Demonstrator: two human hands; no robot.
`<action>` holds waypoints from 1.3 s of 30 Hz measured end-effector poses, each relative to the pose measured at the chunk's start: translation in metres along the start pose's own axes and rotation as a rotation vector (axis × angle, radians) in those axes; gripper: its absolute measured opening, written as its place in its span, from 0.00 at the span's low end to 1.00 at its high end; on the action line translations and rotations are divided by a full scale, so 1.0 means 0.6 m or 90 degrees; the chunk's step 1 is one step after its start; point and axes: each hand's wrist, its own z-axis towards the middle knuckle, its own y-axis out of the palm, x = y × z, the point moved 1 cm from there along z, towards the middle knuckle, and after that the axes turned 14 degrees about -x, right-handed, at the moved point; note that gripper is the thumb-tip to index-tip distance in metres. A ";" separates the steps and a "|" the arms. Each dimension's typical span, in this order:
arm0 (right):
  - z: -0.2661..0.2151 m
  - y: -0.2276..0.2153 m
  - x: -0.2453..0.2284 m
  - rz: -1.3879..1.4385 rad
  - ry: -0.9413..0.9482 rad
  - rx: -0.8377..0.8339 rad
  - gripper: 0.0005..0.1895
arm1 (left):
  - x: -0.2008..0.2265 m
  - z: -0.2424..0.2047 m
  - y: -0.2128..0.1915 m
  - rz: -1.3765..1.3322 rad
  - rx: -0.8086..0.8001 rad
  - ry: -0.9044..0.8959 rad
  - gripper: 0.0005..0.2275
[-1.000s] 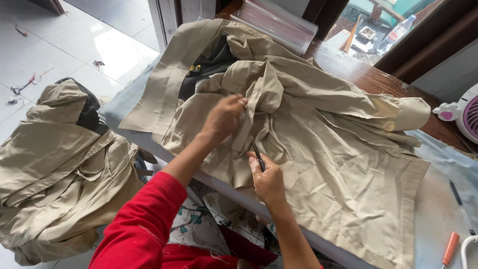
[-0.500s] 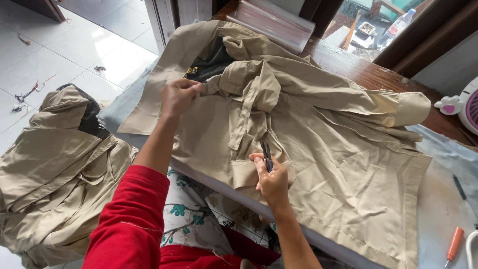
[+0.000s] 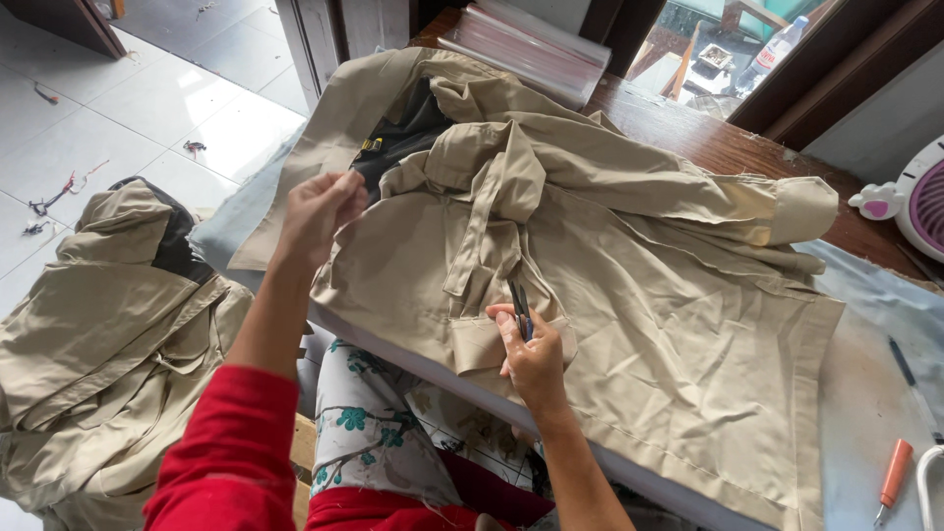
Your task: The person uses small scissors to cut loose threads and seams on a beige jacket laid out on a table. They repeatedly reposition the jacket to access different areas, including the pockets and collar, while cutting away excess fabric and threads.
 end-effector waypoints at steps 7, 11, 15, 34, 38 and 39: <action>0.000 -0.001 0.010 0.004 0.003 -0.004 0.09 | -0.019 -0.107 0.010 0.117 -0.120 0.028 0.08; -0.001 0.001 0.001 0.003 0.001 0.008 0.09 | 0.006 -0.115 0.032 0.143 -0.128 0.098 0.08; 0.000 0.004 -0.061 0.076 0.026 0.029 0.11 | 0.010 -0.099 0.060 0.203 -0.153 0.139 0.09; 0.323 0.181 -0.066 -0.023 -0.069 -0.118 0.17 | 0.002 -0.021 0.061 -0.132 -0.040 0.132 0.11; 0.339 0.166 -0.006 -0.040 -0.012 -0.095 0.15 | -0.019 -0.007 0.052 -0.161 -0.021 0.144 0.10; 0.338 0.162 -0.016 -0.040 -0.013 -0.099 0.15 | -0.012 -0.009 0.049 -0.161 -0.018 0.145 0.10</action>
